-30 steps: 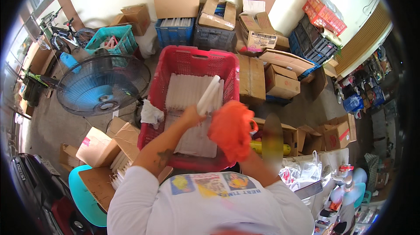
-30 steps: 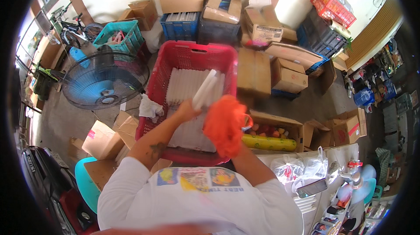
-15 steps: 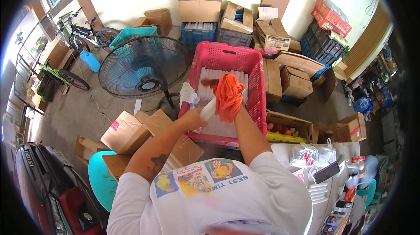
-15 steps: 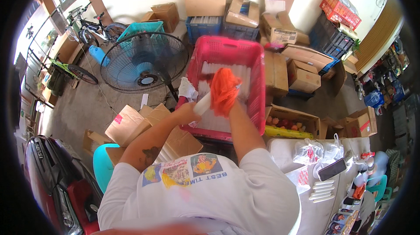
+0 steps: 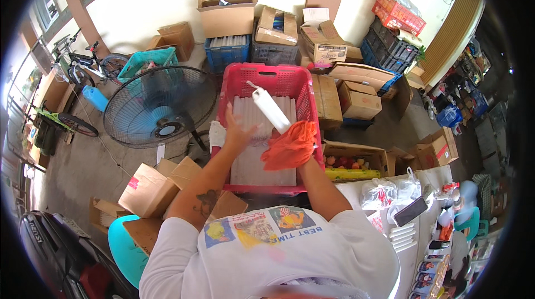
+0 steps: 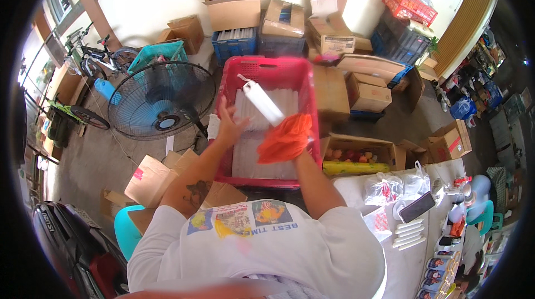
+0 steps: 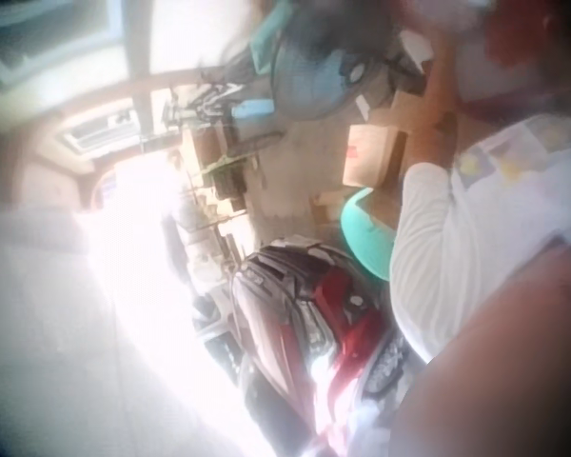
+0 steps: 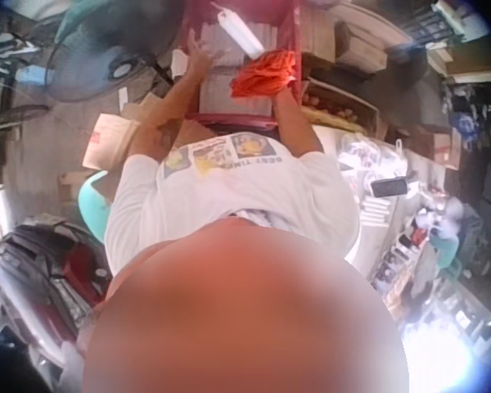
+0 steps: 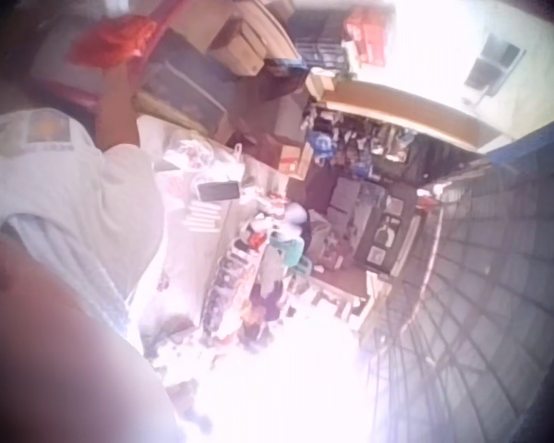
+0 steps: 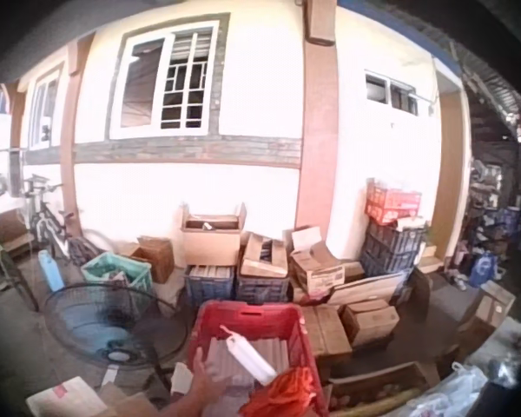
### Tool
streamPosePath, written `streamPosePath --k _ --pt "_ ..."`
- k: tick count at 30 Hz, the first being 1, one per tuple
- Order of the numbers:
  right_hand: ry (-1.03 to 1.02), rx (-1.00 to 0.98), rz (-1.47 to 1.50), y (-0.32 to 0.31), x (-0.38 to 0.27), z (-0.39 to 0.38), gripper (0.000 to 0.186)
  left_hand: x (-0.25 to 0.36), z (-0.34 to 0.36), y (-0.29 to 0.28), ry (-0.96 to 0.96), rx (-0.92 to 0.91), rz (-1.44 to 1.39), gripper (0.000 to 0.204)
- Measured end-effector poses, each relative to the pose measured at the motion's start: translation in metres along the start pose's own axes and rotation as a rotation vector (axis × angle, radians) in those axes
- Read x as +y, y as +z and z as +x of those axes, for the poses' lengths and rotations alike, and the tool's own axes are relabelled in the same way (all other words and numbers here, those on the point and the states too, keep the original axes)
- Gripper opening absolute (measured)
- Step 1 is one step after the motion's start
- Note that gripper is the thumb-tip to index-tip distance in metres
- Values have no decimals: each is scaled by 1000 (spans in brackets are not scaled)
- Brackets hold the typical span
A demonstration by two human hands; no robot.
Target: The person wipes white cylindrical plastic rollers with a red cloth, handling them one at a time. The person repeatedly picks up each roller from a pink basket, wipes it, and places it into a cardboard box.
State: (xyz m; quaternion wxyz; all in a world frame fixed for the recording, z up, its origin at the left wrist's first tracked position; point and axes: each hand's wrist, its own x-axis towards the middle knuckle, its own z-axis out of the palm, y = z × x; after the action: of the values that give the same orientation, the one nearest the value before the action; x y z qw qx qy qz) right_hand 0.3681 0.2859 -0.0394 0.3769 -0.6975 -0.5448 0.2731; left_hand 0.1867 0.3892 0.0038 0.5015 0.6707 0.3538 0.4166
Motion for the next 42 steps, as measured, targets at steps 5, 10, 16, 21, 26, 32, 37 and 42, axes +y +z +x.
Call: streamPosePath --k 5,10,16,21,26,32,37,42 --pt "-70 353 -396 47 34 -18 34 -28 -20 55 -397 -495 -397 58" --pt "-132 148 -97 39 22 -23 34 -21 3 41 -660 -359 -520 34" --pt "27 107 -595 11 -39 -4 33 -44 -1 49 -376 -524 47 33" --pt "-35 227 -278 6 -42 26 31 -45 -36 54 125 -548 659 43" --pt "-47 -23 74 -19 -28 45 30 20 -35 22 -672 -778 107 37" --pt "18 -287 124 -30 -42 63 28 52 -39 0 -830 -891 -490 29" --pt "73 -84 -93 -48 -47 72 27 44 -60 12 -300 -573 307 40" --pt "17 -253 210 -71 -49 41 26 42 -73 -7 -311 -542 121 38"
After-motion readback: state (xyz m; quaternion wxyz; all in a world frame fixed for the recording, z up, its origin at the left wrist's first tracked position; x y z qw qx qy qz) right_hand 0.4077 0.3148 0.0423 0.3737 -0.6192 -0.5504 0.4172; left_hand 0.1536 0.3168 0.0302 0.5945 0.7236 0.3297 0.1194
